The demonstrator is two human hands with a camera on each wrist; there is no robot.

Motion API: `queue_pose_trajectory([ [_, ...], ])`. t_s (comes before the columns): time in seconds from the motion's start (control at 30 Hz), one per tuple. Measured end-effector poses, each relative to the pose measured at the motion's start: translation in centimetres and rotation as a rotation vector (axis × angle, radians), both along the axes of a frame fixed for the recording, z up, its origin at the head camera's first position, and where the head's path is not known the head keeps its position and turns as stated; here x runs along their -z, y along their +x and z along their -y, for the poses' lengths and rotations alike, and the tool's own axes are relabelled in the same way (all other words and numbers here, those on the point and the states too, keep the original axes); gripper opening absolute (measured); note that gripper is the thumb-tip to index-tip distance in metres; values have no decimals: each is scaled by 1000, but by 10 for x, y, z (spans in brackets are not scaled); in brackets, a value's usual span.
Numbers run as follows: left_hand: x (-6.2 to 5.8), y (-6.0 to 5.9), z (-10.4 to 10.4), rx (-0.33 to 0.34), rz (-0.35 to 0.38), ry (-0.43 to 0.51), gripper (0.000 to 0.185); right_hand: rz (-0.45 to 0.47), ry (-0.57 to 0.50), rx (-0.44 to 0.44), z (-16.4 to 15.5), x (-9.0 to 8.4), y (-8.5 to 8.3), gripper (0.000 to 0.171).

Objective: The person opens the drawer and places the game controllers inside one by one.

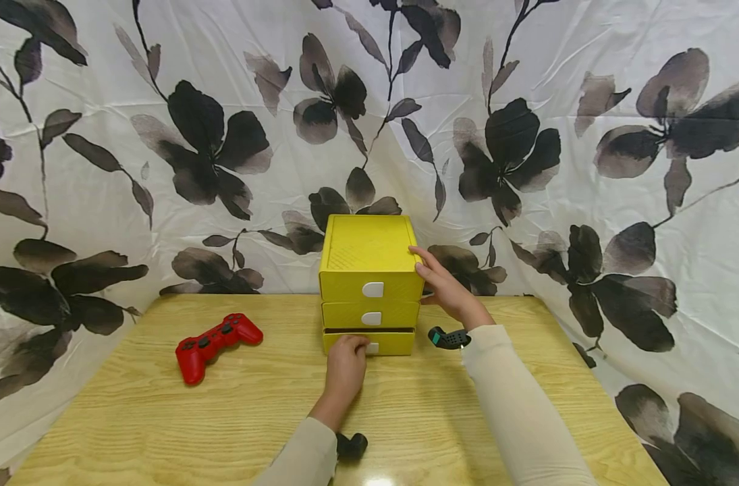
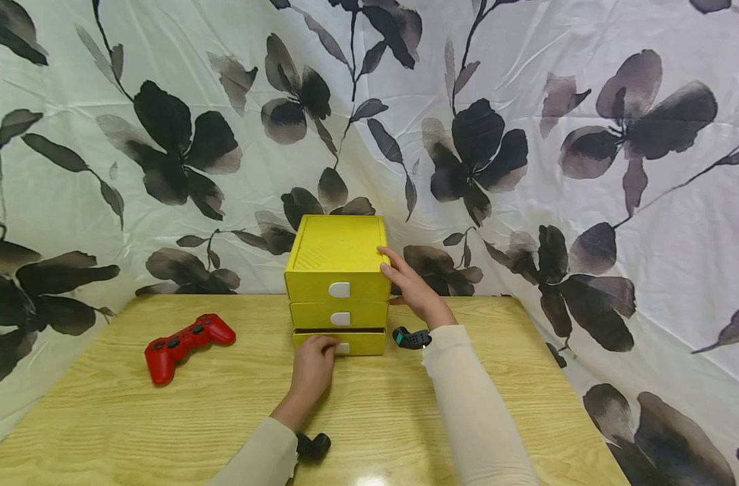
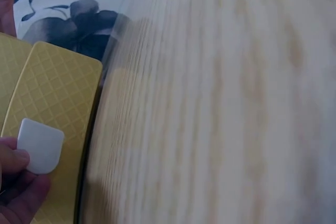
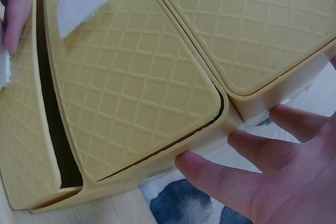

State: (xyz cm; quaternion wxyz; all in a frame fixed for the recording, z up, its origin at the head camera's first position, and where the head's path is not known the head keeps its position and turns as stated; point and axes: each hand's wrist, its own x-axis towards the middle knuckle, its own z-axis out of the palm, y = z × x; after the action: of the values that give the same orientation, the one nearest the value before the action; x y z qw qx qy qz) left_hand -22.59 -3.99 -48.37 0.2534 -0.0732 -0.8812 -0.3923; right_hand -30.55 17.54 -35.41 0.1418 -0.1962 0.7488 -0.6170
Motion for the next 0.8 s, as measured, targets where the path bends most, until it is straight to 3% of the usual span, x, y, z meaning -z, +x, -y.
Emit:
queue_pose_trajectory([
  [0.3, 0, 9, 3, 13, -32, 8, 11, 11, -3, -5, 4, -17, 19, 55],
  [0.57, 1, 19, 4, 24, -60, -2, 10, 0, 1, 13, 0, 2, 2, 53],
  [0.8, 2, 28, 4, 25, -77, -8, 12, -17, -13, 8, -2, 6, 0, 55],
])
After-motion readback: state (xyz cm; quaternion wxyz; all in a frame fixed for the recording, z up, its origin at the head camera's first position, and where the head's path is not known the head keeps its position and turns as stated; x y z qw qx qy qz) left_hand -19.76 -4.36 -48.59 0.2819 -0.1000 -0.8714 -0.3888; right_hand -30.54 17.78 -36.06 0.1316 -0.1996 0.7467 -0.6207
